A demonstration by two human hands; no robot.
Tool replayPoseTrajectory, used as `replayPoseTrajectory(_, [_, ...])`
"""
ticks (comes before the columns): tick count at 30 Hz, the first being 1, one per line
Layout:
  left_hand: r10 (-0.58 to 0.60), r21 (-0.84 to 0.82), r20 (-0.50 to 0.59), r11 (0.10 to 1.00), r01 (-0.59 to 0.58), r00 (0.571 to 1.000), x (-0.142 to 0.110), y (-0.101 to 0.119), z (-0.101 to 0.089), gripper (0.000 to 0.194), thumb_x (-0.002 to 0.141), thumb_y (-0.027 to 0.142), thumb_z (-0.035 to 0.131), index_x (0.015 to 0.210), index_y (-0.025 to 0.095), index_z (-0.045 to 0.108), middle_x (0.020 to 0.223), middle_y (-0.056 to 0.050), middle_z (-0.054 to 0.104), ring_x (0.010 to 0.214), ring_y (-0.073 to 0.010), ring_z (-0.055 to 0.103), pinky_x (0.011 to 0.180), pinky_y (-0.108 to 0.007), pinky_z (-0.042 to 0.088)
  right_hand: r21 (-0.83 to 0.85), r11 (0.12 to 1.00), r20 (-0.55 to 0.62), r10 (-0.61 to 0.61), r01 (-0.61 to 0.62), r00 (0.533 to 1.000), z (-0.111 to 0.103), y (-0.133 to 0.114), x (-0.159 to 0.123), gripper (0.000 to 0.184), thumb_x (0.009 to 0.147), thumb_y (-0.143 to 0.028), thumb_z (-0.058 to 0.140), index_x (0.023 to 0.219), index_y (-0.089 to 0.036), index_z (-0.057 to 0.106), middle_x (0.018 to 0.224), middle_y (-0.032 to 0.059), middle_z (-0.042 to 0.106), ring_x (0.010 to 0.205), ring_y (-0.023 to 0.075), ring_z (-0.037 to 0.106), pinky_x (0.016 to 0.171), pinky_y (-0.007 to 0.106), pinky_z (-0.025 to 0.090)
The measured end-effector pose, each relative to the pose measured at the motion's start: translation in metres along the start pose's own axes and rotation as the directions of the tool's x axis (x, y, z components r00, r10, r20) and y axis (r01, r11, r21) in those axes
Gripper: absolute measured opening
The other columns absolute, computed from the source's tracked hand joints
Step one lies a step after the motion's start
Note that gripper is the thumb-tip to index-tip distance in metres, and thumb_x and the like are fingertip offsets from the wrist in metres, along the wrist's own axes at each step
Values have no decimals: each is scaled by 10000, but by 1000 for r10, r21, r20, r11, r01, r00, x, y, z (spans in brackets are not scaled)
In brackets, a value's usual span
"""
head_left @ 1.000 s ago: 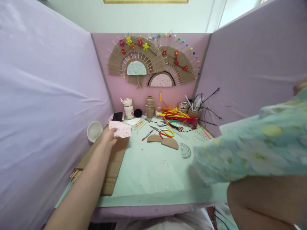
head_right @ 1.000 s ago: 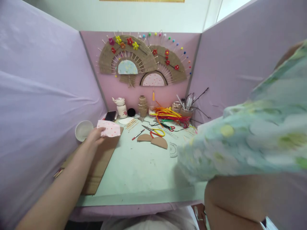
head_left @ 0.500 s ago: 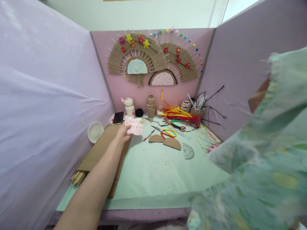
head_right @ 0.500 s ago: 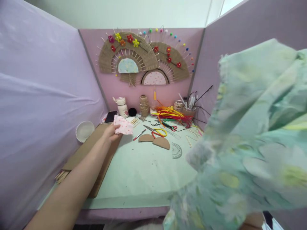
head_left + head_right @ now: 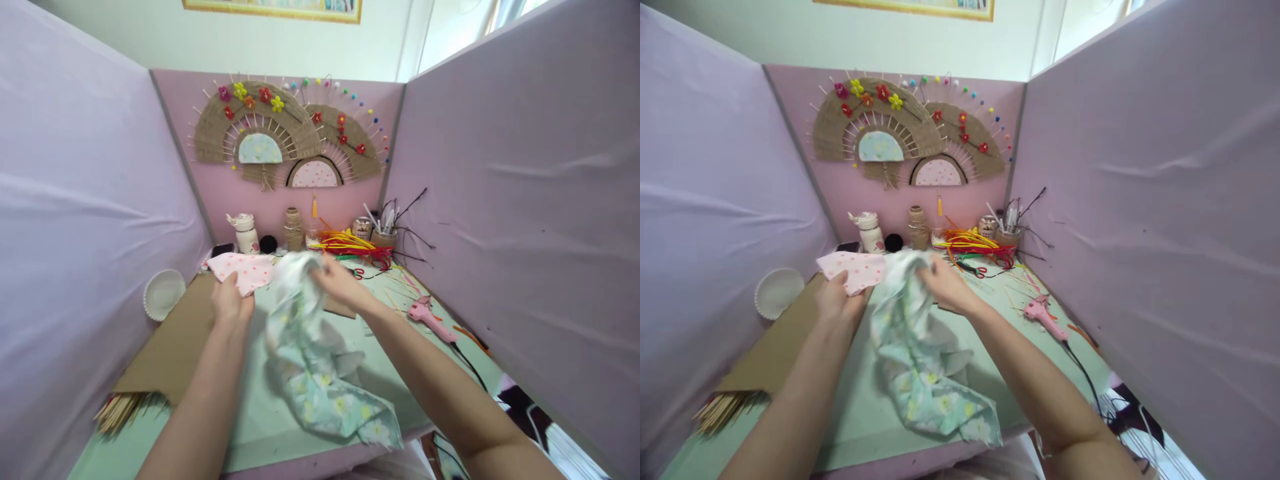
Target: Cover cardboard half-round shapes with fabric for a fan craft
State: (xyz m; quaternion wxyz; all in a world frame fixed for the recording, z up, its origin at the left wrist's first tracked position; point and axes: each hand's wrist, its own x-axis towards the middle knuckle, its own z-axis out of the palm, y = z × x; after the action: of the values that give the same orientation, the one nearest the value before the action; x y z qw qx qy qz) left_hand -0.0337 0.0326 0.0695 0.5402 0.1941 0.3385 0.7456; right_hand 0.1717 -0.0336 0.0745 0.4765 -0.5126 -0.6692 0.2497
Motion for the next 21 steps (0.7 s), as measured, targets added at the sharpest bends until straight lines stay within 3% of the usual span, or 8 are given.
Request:
replayPoseTrajectory(4, [43,27,-8,999,-42,999,-44,-10,1,360,817,37,525,1108,228,612,1094,-44,694,1029,-177,672,999,-393,495,9,995,12,98,-98,995,17,2,-15,422,758,-468,730,1069,-201,627,1115,71,655,1004,216,619,852,354,504])
replayPoseTrajectory(8, [-88,96,261,993,65,961,-91,-45,3,367,804,126,607,1157,224,605,1144,-87,694,1041,-215,674,986,-394,497,168,972,35,161,-164,986,32,5,-17,298,775,-407,670,967,-185,620,951,48,691,840,174,647,731,289,518])
replayPoseTrajectory(11, [-193,97,333,981,170,923,-111,-65,0,434,787,121,620,1200,238,563,1227,-97,657,1108,-212,644,943,-325,515,169,969,0,180,-178,984,32,17,-17,153,774,-303,591,857,-175,607,787,18,680,687,155,623,601,255,493])
replayPoseTrajectory(16, [-271,165,319,959,228,908,-115,-76,-12,635,729,72,667,1273,333,470,1447,-60,476,1075,-191,654,881,-304,536,40,992,-162,122,-117,979,13,44,-13,108,754,-250,492,761,-184,578,682,-7,621,602,145,549,548,246,436])
replayPoseTrajectory(21, [-245,308,258,938,161,934,-111,-81,-26,492,749,230,716,1197,282,519,1163,-42,603,912,-145,675,779,-258,516,-208,977,-295,-102,40,950,-25,45,21,110,717,-185,494,769,-197,590,746,12,623,701,175,540,673,289,434])
